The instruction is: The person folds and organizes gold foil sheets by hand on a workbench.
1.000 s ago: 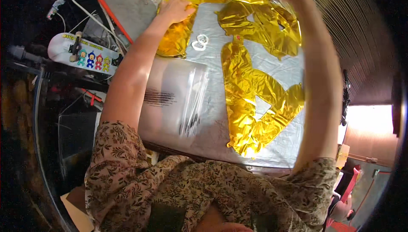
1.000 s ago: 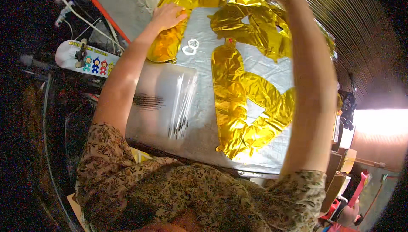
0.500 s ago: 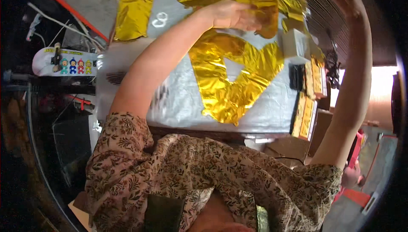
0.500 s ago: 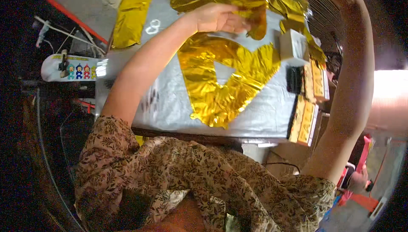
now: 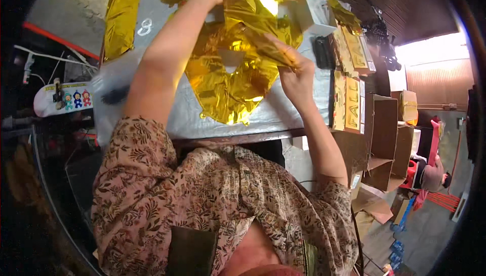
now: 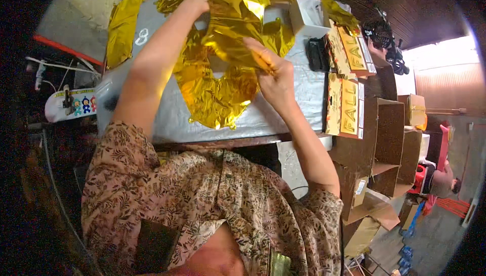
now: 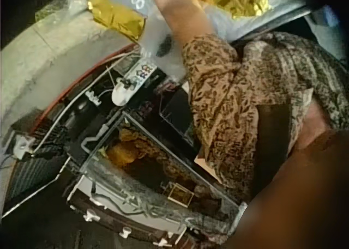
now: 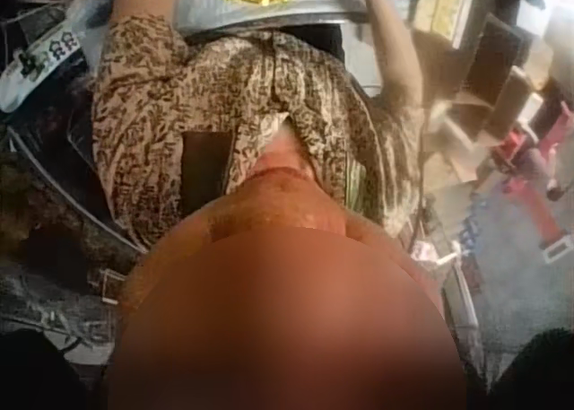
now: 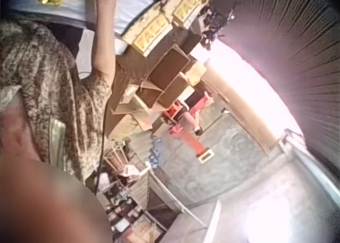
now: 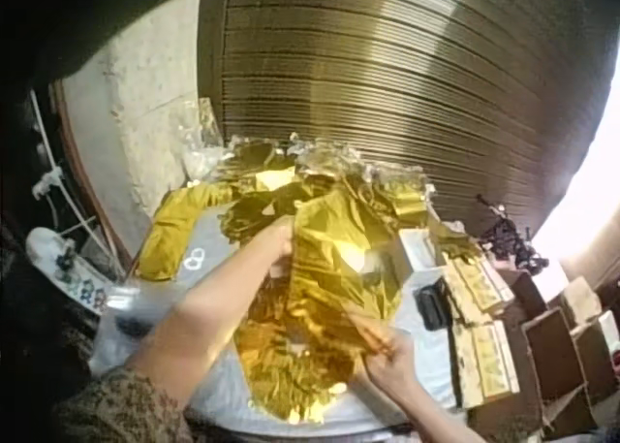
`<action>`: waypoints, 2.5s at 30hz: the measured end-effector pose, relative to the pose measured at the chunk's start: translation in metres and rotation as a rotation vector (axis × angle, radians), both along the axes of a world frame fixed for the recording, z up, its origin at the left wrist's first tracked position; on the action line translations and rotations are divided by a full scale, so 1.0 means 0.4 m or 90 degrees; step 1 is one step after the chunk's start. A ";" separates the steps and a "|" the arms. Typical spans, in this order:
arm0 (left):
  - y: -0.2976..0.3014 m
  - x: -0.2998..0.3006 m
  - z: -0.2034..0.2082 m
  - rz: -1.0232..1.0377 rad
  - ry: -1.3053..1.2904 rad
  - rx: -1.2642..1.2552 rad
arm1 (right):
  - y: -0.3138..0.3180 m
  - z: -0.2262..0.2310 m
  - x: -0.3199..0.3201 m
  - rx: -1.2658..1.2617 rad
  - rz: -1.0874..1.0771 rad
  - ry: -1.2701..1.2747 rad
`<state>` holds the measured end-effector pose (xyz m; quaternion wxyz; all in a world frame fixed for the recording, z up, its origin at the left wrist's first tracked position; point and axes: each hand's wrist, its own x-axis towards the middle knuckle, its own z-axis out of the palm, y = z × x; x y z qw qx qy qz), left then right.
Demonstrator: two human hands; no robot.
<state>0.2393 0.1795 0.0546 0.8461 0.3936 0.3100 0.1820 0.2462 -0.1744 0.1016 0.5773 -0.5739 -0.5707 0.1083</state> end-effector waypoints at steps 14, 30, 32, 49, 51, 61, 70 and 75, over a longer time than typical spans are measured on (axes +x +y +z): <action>-0.150 -0.142 -0.008 -0.009 0.313 0.521 | -0.056 -0.122 0.023 -0.179 -0.016 0.260; -0.253 -0.481 -0.081 0.009 0.512 1.098 | -0.094 -0.180 -0.062 -0.140 0.028 -0.374; -0.299 -0.528 -0.074 0.006 0.579 1.181 | -0.086 -0.176 -0.066 -0.139 0.040 -0.390; -0.395 -0.598 -0.066 0.114 0.563 1.128 | -0.073 -0.163 -0.116 -0.167 0.116 -0.434; -0.402 -0.597 -0.051 0.079 0.431 1.119 | -0.077 -0.165 -0.116 -0.175 0.113 -0.443; -0.487 -0.583 0.007 -0.182 0.381 1.092 | -0.096 -0.058 -0.093 -0.371 0.173 -0.316; -0.461 -0.564 -0.029 -0.073 0.323 1.109 | -0.082 -0.171 -0.083 -0.336 0.039 -0.499; -0.407 -0.591 -0.123 0.086 0.407 1.190 | -0.096 -0.170 -0.102 -0.348 0.033 -0.477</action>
